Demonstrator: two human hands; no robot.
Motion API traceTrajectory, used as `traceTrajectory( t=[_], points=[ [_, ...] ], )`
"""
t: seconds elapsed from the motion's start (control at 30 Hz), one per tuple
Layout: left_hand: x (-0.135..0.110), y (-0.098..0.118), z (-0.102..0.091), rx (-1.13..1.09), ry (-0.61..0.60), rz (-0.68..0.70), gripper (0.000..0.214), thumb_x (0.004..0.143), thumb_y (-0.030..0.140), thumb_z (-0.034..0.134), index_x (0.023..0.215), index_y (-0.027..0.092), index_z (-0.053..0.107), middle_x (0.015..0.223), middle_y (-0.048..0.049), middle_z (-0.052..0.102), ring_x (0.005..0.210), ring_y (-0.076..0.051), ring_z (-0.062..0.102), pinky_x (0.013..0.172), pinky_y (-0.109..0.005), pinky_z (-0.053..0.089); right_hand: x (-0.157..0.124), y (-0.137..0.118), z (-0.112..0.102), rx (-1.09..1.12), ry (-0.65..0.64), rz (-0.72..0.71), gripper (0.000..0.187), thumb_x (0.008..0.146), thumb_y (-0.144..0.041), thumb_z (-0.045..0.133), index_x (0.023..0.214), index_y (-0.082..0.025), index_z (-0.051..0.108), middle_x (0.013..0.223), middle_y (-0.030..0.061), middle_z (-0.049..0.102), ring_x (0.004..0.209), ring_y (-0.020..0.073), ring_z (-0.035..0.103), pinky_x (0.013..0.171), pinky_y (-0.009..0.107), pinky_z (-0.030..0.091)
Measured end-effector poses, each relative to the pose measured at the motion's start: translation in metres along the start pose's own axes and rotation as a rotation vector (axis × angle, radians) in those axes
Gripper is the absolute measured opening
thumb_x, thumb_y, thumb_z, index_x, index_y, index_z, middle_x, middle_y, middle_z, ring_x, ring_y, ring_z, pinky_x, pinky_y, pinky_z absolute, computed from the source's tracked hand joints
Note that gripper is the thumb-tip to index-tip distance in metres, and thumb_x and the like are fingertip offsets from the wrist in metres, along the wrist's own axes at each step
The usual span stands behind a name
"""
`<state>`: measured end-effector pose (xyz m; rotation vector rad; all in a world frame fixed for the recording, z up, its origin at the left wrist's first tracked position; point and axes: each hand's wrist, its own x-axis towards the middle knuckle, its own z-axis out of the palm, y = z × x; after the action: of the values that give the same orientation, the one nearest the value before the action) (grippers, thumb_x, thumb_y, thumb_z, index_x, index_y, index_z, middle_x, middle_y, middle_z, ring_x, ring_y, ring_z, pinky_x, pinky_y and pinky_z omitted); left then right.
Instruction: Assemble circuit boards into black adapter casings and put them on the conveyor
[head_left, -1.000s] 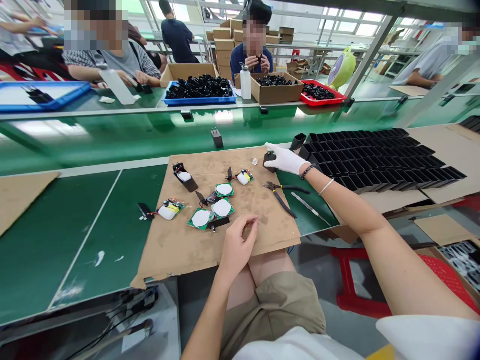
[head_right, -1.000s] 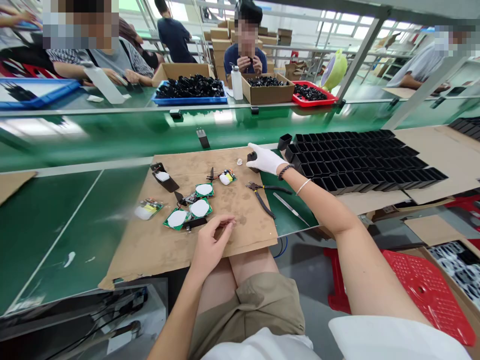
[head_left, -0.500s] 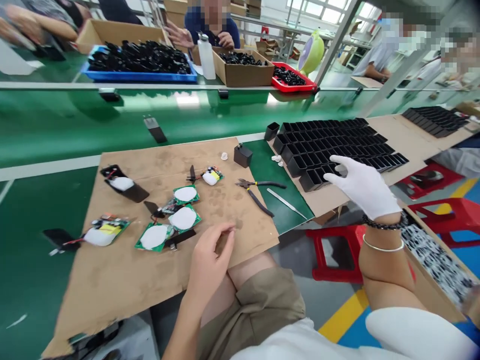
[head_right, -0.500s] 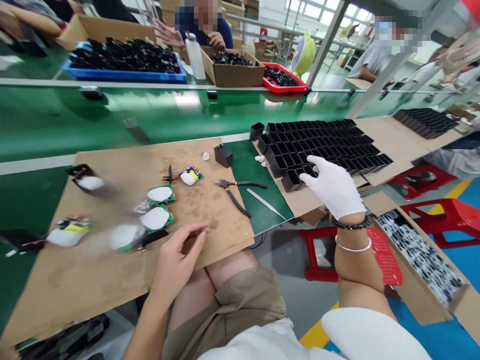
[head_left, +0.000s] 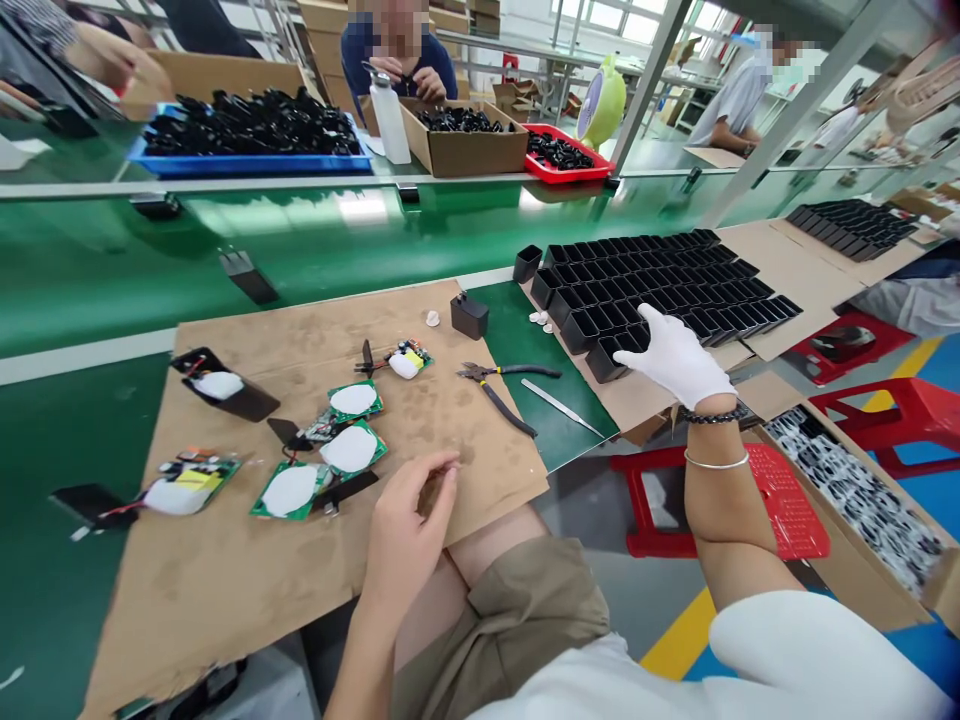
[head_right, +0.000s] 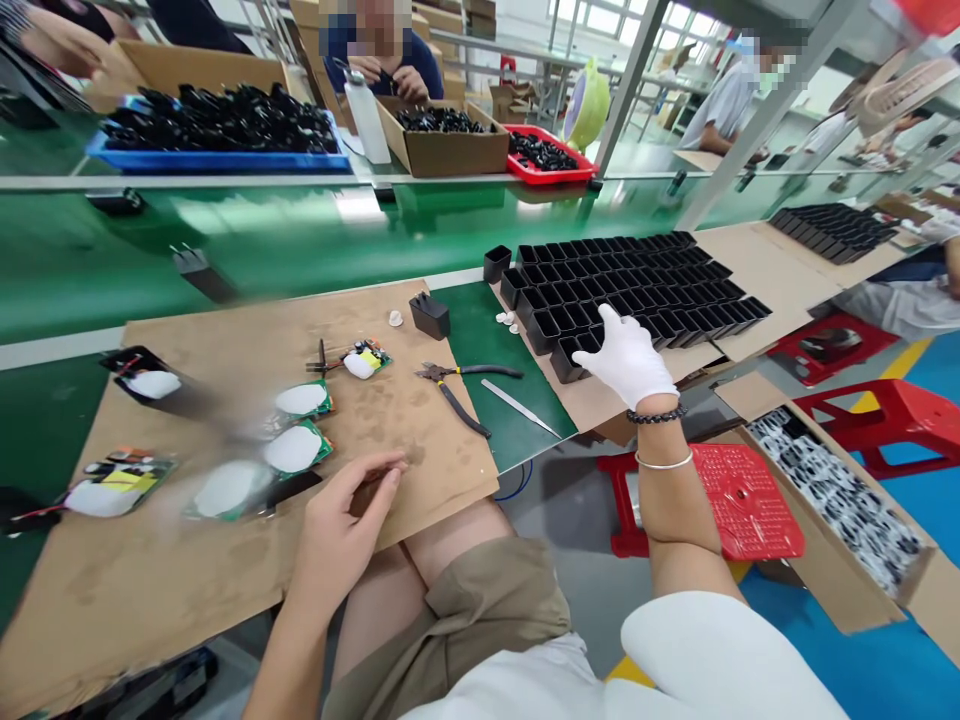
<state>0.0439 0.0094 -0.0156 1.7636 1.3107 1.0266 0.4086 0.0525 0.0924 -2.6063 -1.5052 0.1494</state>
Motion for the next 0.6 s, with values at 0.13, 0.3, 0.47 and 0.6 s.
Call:
traceTrajectory(
  t=[0.13, 0.3, 0.47, 0.6],
  points=[
    [0.0, 0.001, 0.0, 0.001, -0.004, 0.006, 0.023, 0.097, 0.039, 0.06, 0.103, 0.023, 0.075, 0.101, -0.0059, 0.079, 0.096, -0.022, 0.074, 0.088, -0.034, 0.056, 0.012, 0.018, -0.002, 0.112, -0.077, 0.014, 0.114, 0.081, -0.056, 0.076, 0.169, -0.015, 0.016, 0.165, 0.0254, 0.04, 0.15, 0.0401, 0.047, 0.121, 0.052, 0.045],
    [0.0, 0.002, -0.001, -0.004, 0.003, 0.01, 0.023, 0.096, 0.039, 0.06, 0.101, 0.022, 0.075, 0.1, -0.0059, 0.079, 0.095, -0.022, 0.074, 0.087, -0.033, 0.056, 0.025, 0.022, 0.0, 0.061, -0.186, -0.021, 0.118, 0.08, -0.061, 0.074, 0.169, -0.015, 0.012, 0.157, 0.0271, 0.05, 0.142, 0.0432, 0.055, 0.114, 0.054, 0.049],
    [0.0, 0.001, -0.001, -0.006, -0.006, 0.026, 0.024, 0.097, 0.038, 0.059, 0.102, 0.021, 0.075, 0.102, -0.0062, 0.078, 0.096, -0.022, 0.074, 0.088, -0.034, 0.056, 0.047, 0.021, 0.004, 0.014, -0.223, -0.001, 0.123, 0.073, -0.068, 0.077, 0.169, -0.021, 0.015, 0.136, 0.0229, 0.067, 0.118, 0.0427, 0.07, 0.103, 0.058, 0.054],
    [0.001, 0.002, 0.0, 0.003, -0.009, 0.04, 0.022, 0.097, 0.035, 0.059, 0.103, 0.021, 0.075, 0.104, -0.0066, 0.079, 0.097, -0.023, 0.074, 0.089, -0.036, 0.056, 0.051, 0.015, -0.001, -0.019, -0.233, 0.009, 0.115, 0.073, -0.06, 0.08, 0.166, -0.024, 0.024, 0.125, 0.019, 0.072, 0.099, 0.035, 0.075, 0.093, 0.052, 0.058]
  ],
)
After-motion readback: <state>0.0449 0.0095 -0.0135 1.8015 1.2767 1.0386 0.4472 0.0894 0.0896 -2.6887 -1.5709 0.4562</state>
